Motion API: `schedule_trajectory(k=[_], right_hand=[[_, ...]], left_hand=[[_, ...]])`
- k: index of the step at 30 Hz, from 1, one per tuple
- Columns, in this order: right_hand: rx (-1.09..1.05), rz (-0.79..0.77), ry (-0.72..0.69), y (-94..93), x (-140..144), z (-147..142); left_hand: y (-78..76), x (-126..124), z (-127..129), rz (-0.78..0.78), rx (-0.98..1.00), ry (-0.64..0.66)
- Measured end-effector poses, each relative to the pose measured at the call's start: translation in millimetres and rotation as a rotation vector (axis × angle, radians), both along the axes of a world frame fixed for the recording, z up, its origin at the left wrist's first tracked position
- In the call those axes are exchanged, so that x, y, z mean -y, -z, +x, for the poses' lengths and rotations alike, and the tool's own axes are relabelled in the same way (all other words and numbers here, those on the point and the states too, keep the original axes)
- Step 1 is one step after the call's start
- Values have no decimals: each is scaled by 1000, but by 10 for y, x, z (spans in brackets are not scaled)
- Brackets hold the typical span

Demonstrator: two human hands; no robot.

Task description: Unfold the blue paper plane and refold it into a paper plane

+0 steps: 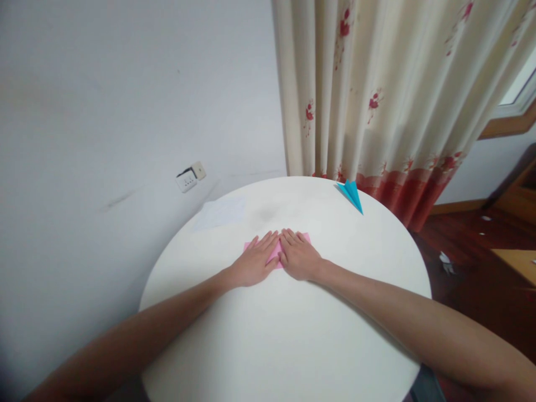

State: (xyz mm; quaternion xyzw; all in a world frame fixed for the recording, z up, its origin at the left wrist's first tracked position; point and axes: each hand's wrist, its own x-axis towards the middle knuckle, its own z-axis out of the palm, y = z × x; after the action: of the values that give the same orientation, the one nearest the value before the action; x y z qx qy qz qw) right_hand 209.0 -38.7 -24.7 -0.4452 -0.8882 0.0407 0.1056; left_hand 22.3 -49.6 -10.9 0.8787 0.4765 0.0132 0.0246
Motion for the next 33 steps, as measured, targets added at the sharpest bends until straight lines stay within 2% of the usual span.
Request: schedule_trajectory(k=[20,27,33], right_hand=[[-6,-39,96,20,-32,44],[-3,10,10,20,-21,0],[-4,-13,24,21,-28,8]], left_hand=[[37,-42,-22,-5,23,14],[33,-50,-13,-12,19,32],[46,-54,-15,-9,15,19]])
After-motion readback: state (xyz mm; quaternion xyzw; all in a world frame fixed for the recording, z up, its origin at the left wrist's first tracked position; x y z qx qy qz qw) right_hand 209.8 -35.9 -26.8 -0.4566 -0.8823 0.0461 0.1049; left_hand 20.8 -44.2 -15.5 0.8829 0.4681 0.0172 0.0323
